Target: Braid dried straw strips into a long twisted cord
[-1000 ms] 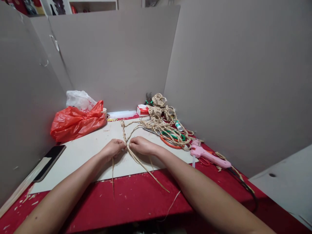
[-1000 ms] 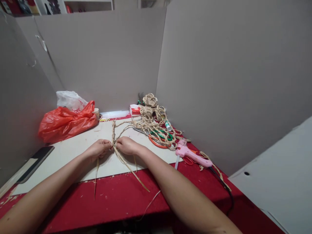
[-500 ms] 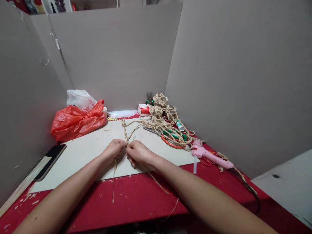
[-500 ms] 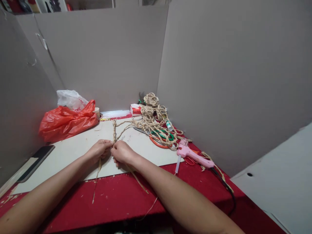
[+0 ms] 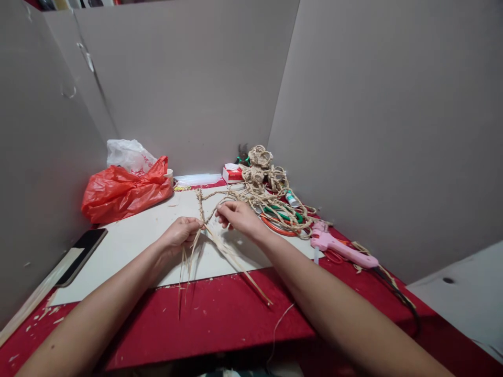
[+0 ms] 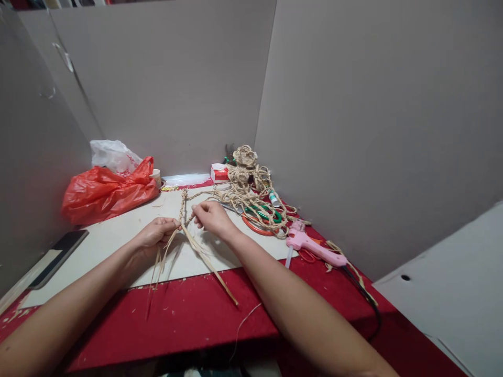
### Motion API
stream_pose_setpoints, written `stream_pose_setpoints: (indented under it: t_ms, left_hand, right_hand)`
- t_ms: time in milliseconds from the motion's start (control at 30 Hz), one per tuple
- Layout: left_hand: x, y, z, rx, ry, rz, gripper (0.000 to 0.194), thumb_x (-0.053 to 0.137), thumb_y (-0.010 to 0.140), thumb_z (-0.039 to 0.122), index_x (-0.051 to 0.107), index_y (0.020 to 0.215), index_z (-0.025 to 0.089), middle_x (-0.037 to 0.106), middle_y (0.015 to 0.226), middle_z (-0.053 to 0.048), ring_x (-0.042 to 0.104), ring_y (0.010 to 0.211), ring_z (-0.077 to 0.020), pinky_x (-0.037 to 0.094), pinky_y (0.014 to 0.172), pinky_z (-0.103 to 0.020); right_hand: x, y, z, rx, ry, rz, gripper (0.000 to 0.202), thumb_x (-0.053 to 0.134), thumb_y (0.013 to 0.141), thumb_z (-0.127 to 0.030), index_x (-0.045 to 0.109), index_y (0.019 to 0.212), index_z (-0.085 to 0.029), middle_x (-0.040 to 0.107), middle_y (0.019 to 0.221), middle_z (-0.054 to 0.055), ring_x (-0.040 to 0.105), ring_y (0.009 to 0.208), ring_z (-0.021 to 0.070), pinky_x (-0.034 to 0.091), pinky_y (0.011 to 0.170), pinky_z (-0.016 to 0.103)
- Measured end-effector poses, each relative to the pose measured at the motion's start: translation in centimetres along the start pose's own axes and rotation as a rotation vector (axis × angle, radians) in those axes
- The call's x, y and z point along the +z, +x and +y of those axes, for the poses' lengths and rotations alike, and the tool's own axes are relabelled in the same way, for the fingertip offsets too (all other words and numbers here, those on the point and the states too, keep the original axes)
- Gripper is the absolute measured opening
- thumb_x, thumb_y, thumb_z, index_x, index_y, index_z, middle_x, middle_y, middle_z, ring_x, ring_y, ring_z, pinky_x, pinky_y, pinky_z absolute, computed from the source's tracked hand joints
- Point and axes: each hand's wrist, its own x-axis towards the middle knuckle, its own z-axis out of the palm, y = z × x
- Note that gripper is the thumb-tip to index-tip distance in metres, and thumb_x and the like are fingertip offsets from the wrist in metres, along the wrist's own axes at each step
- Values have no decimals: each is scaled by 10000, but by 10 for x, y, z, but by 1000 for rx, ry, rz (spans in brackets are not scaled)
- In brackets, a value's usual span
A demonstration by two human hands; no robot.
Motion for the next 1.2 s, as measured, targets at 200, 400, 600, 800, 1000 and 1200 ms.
stream_pose_setpoints:
  t_ms: [200, 400, 600, 800, 1000, 1200]
  left_hand:
    - [7, 2, -3, 50, 80, -1, 318, 675, 703, 393, 479, 613, 158, 238, 419, 99, 148, 362, -23, 78, 399, -225]
    - [4, 2, -2, 46, 231, -73, 258, 572, 792, 354, 535, 646, 145, 257, 404, 87, 158, 354, -34, 88, 401, -235]
    - [0, 1, 4, 122, 470, -55, 229, 570, 780, 364, 551, 723, 144, 337, 484, 73, 224, 419, -47, 149, 432, -210]
    - [-4, -2, 8, 223, 798, -29, 224, 500, 782, 304, 591, 658, 140, 504, 575, 6, 384, 529, -97, 276, 525, -222]
    - [19, -20, -2, 349, 1124, 269, 88, 572, 726, 190, 526, 652, 177, 385, 526, 10, 371, 528, -138, 226, 553, -264]
    - [55, -32, -19, 372, 1194, 270, 109, 505, 748, 57, 556, 802, 137, 307, 531, 21, 424, 545, -186, 255, 576, -291]
  right_hand:
    - [14, 6, 17, 345, 263, -438, 258, 410, 933, -270, 474, 715, -149, 432, 470, -58, 315, 332, 31, 252, 332, 133]
    - [7, 15, 24, 459, 245, -629, 347, 424, 928, -397, 465, 691, -148, 219, 439, -115, 138, 321, 19, 121, 292, 120]
    - [7, 16, 25, 557, 398, -627, 328, 364, 935, -277, 335, 623, -179, 218, 430, -111, 114, 323, 19, 109, 297, 104]
    - [20, 8, 26, 466, 300, -355, 231, 473, 819, -153, 422, 593, -159, 250, 369, -104, 141, 300, 17, 107, 295, 136]
    - [29, -1, 22, 499, 390, -262, 312, 416, 864, -147, 351, 561, -182, 257, 356, -92, 147, 300, 27, 105, 289, 150]
    - [31, -4, 20, 550, 449, -235, 247, 427, 864, -100, 443, 620, -141, 258, 352, -101, 142, 303, 15, 102, 295, 126]
